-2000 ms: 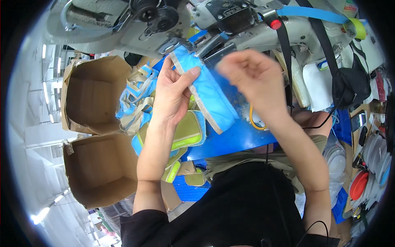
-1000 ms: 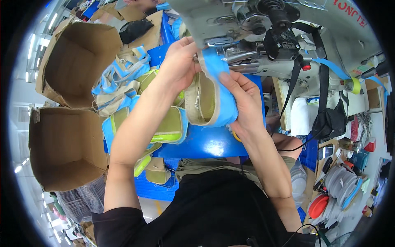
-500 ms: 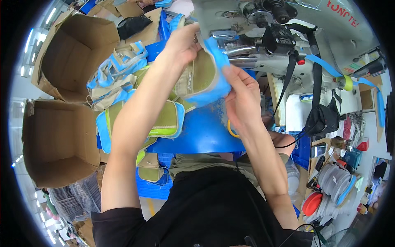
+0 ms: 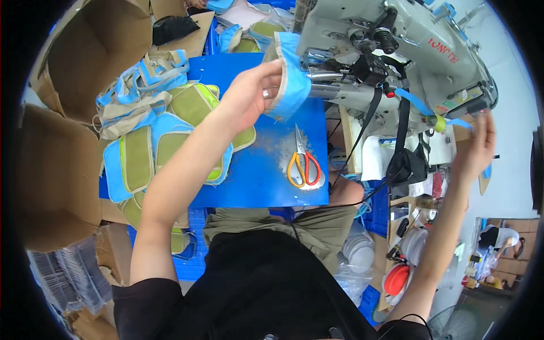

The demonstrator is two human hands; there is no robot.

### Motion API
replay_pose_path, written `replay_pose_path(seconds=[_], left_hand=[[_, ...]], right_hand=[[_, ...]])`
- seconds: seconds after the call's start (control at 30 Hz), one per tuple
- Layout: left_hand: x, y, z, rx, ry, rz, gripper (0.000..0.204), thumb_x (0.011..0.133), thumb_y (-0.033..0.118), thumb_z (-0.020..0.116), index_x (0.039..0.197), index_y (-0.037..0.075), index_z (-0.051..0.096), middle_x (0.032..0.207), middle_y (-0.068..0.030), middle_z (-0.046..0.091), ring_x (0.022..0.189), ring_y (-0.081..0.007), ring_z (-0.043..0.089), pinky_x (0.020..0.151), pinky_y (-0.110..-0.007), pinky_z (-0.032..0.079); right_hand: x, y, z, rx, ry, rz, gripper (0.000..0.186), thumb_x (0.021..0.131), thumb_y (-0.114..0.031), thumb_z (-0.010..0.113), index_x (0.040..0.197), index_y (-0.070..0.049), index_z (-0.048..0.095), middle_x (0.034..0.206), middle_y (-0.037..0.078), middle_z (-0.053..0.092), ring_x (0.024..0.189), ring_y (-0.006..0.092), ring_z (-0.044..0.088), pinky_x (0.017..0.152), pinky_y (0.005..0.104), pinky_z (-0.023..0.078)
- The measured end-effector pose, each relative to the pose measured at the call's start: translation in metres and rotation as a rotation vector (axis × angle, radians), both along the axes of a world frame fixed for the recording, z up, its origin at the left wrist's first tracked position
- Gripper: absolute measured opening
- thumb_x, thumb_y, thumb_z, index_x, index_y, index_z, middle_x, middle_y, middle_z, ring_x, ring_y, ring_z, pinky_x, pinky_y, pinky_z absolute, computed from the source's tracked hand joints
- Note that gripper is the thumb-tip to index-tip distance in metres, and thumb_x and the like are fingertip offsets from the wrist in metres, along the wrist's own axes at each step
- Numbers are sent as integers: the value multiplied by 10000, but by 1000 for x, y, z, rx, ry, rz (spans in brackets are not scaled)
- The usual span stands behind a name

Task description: The person sews a blue strap onto a green mesh pouch using a sewing machine. They align the strap, feed the pouch through the machine, and trim excess thread with scissors. The person repeats this process for multiple pouches, handling them one at a time.

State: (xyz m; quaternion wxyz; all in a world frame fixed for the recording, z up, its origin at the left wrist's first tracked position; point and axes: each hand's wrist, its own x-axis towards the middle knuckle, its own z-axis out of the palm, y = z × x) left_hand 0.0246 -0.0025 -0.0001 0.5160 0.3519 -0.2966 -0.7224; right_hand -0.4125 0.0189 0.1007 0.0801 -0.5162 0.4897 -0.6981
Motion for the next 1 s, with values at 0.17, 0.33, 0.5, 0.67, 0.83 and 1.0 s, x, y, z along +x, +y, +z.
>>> replay_pose_path(seconds=[0.17, 0.33, 0.5, 0.67, 0.83, 1.0], left_hand=[[-21, 7, -16, -166, -141, 57, 260, 957, 276, 750, 1044, 42, 676, 934, -23, 720, 794, -66, 640, 716, -243, 517], [-35, 10, -20, -295, -238, 137, 261, 955, 190, 765, 1127, 17, 674, 963, -15, 722, 836, -59, 653, 728, -232, 534], [-37, 25, -30, -356, -323, 301, 182, 945, 142, 767, 1037, 3, 693, 930, -14, 728, 795, -42, 625, 678, -224, 506], [-21, 71, -67, -221, -353, 269, 157, 964, 126, 743, 1054, 2, 705, 972, -25, 734, 840, -50, 626, 720, -233, 509], [22, 123, -95, -95, -96, 240, 234, 1013, 150, 683, 1203, 17, 656, 1103, -68, 733, 965, -116, 682, 853, -289, 547], [25, 120, -72, 121, 153, 181, 322, 1079, 253, 551, 1314, 39, 603, 1235, -127, 696, 1096, -212, 687, 982, -381, 553]], right_hand=[[-174, -90, 100, 38, 375, -304, 496, 975, -242, 723, 1377, 26, 613, 1366, 133, 634, 1276, 214, 570, 1106, 346, 414], [-259, -178, 131, 602, 161, -207, 467, 1006, -421, 645, 1231, -16, 705, 1250, 109, 691, 1103, 212, 649, 953, 341, 483], [-246, -175, 48, 290, -230, 126, 443, 1073, -392, 547, 1235, 0, 674, 1137, 86, 710, 965, 187, 664, 893, 358, 511], [-218, -126, 27, 147, -161, -167, 503, 1071, -402, 546, 1274, 51, 626, 1194, 119, 675, 1049, 196, 621, 944, 363, 486], [30, 21, -125, 109, 354, -267, 253, 1007, -205, 651, 1168, -14, 689, 1119, 110, 717, 980, 200, 663, 898, 347, 509], [167, 98, -240, 564, 749, 404, 412, 852, -128, 771, 1225, -29, 625, 1140, 164, 632, 1018, 378, 656, 848, 437, 552]])
